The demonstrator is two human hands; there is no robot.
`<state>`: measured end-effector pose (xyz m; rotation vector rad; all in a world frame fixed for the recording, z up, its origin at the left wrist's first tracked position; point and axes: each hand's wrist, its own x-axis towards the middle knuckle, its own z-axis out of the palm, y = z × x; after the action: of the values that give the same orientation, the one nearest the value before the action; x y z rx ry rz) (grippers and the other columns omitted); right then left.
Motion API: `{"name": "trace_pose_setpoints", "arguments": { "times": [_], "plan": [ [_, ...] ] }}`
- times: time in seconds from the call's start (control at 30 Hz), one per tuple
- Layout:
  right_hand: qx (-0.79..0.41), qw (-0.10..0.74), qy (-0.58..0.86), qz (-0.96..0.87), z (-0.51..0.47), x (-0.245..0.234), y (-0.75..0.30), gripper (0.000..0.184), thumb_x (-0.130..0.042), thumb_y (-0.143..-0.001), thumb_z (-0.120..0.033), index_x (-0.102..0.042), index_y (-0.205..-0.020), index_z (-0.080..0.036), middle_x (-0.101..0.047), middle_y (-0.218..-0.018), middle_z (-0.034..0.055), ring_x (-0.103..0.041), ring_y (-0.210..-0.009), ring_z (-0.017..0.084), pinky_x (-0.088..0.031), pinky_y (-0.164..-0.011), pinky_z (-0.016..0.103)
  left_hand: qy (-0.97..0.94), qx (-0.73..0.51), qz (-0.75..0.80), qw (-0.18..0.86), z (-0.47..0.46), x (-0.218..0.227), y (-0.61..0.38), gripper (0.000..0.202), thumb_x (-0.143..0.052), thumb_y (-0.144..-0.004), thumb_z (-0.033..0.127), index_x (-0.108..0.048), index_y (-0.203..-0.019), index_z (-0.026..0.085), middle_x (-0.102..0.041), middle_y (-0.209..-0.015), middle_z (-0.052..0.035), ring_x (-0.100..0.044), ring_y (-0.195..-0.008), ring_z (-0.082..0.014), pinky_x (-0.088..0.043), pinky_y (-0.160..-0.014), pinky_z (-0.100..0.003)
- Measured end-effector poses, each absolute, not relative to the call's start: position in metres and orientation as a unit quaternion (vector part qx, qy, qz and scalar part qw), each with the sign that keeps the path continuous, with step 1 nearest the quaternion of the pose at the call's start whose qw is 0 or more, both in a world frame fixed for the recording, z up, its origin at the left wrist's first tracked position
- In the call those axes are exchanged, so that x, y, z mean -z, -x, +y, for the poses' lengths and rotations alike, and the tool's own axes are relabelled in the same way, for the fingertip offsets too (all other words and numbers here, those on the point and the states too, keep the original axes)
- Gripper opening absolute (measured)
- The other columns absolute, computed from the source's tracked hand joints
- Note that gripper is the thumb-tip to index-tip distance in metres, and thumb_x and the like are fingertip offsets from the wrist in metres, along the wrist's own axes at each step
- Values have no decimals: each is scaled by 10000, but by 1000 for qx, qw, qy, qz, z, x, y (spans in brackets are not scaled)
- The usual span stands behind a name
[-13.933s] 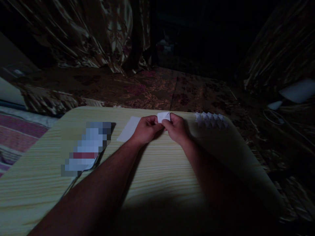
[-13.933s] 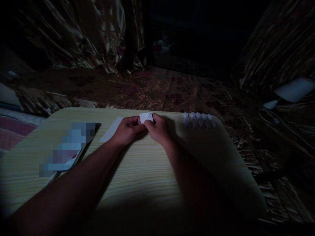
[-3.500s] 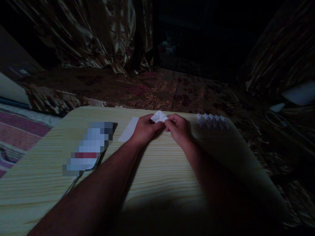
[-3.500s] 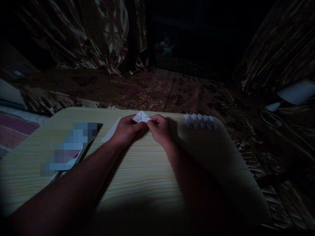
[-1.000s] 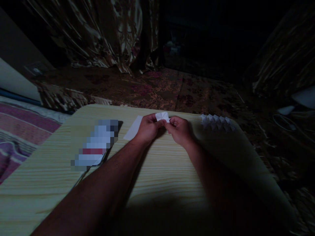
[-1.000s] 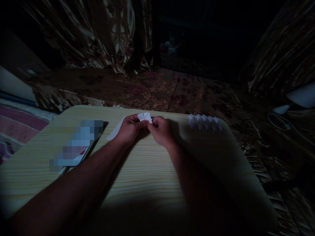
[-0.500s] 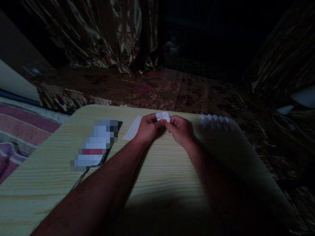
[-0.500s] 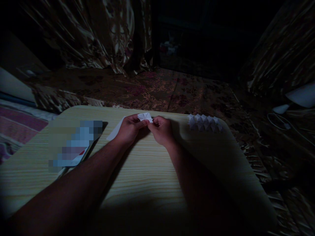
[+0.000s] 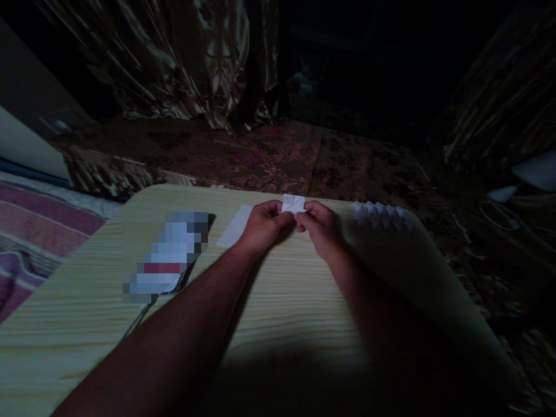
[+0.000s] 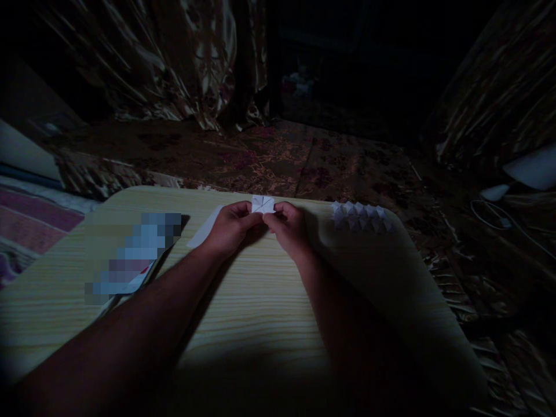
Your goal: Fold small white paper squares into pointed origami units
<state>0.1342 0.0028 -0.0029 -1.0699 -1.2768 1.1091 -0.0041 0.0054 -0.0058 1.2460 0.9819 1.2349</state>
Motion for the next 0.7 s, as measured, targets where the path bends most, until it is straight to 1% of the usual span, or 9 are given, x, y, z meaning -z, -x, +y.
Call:
{"name": "trace_pose_setpoints", "arguments": {
  "times": [0.17,0.37,0.53,0.6,0.7],
  "plan": [
    [-425,553,470,-541,4,5,-136,157,-608,-704,-281,-519,-631,-175,-525,-511,-57,-472,-474,79,-361,-487,204,-561,-491,433,507,5,9,4,202,-672,-705,324,-566,-721,152,-527,-561,33,-410,-449,-64,-263,-431,-206],
    [-426,553,475,-536,5,7,-136,180,-597,-715,-308,-507,-628,-179,-525,-495,-50,-480,-479,86,-379,-510,213,-592,-473,438,484,6,11,5,207,-657,-714,336,-575,-712,146,-540,-587,20,-418,-475,-69,-269,-444,-207],
    [-465,533,457,-539,5,7,-137,104,-600,-682,-263,-574,-688,-163,-553,-539,-42,-481,-491,83,-376,-506,212,-589,-483,444,472,6,11,5,217,-651,-718,341,-549,-687,152,-513,-575,28,-382,-468,-61,-253,-437,-202],
    [-480,529,450,-536,6,6,-138,102,-597,-666,-242,-601,-720,-155,-566,-560,-38,-486,-501,85,-379,-504,214,-589,-482,444,473,6,12,5,225,-654,-716,350,-552,-692,150,-517,-585,26,-379,-467,-61,-250,-433,-202],
    [-490,527,450,-529,7,4,-137,100,-587,-647,-223,-611,-711,-151,-564,-558,-36,-481,-504,85,-374,-495,213,-600,-476,442,468,6,12,4,225,-651,-722,353,-564,-701,146,-525,-599,21,-390,-479,-64,-264,-441,-203]
  ]
}}
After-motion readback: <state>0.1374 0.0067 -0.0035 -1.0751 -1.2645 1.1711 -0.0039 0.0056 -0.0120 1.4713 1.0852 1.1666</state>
